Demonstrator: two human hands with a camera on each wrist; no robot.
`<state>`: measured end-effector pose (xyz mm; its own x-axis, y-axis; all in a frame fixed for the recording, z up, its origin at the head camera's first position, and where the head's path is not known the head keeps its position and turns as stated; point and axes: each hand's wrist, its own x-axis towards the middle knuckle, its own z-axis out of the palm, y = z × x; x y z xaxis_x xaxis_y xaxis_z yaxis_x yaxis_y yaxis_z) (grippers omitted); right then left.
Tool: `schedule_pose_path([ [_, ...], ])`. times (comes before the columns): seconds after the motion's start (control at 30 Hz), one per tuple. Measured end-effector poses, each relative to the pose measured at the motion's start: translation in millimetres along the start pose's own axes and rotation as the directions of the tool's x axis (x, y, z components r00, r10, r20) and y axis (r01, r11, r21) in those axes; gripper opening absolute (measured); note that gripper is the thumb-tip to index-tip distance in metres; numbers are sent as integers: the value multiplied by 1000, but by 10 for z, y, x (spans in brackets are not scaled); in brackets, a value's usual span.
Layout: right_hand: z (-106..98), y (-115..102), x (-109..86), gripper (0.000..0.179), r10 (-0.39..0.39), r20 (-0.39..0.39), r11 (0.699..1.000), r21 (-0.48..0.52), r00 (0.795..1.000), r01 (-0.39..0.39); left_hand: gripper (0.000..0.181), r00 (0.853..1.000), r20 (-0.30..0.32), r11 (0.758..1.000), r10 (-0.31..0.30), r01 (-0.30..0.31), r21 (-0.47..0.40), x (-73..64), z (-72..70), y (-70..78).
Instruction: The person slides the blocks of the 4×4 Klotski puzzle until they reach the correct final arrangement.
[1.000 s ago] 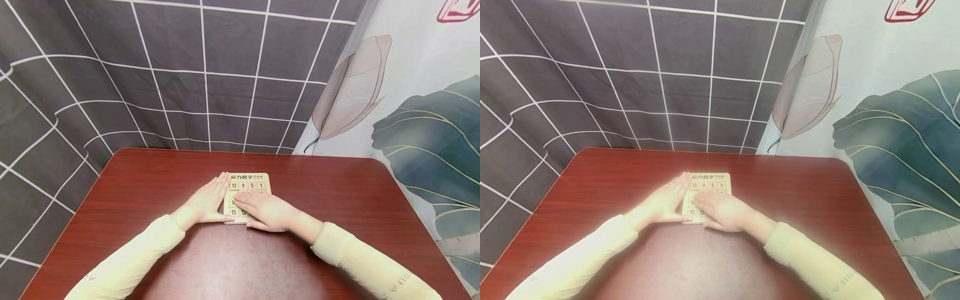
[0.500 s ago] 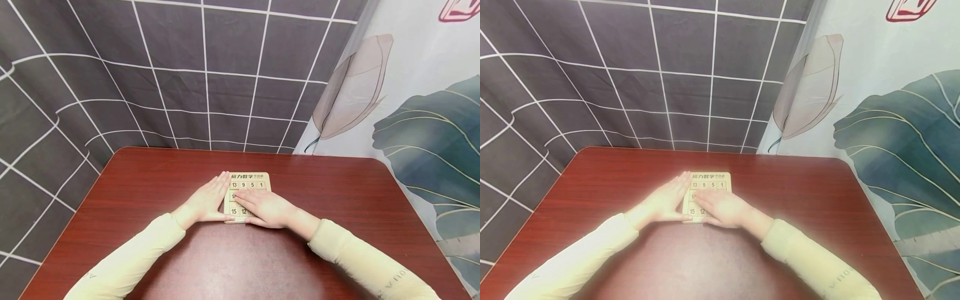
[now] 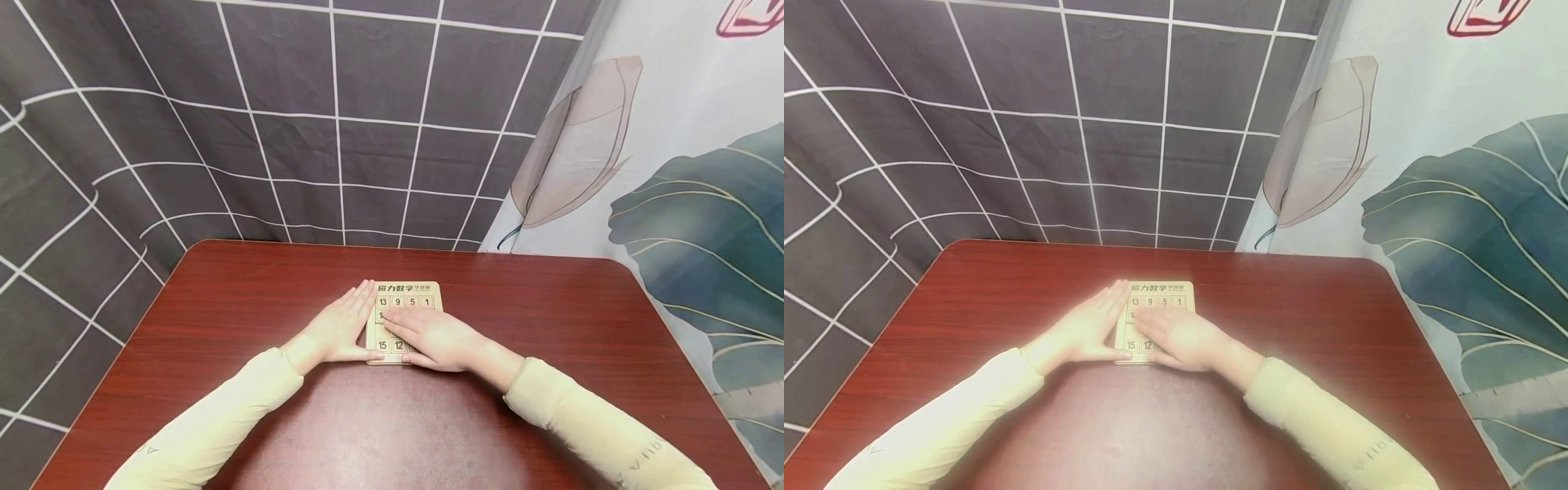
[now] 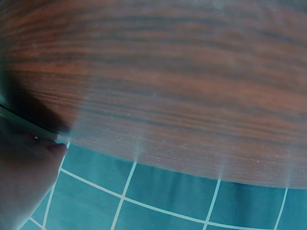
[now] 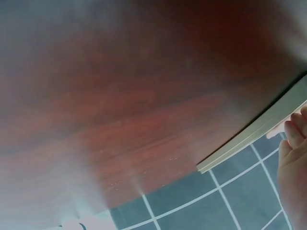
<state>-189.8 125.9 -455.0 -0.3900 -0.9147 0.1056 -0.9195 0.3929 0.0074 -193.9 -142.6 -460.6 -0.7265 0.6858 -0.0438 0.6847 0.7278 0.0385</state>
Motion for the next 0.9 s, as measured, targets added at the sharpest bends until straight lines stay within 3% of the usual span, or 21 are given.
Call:
schedule_pose_path([
  [0.17, -14, -105, -90, 67, -77, -39, 997, -14, 996, 77, 121, 1000, -23, 1000, 2, -2, -12, -12, -9, 5],
  [0.33, -18, -179, -150, 67, -111, -24, 993, -53, 994, 109, 121, 1000, -29, 1000, 1, -1, -13, -22, -30, 12],
  [0.9, 21, -55, -60, 65, -49, -9, 995, -84, 999, 48, 122, 1000, -6, 1000, -7, 7, -18, -14, -21, 14],
])
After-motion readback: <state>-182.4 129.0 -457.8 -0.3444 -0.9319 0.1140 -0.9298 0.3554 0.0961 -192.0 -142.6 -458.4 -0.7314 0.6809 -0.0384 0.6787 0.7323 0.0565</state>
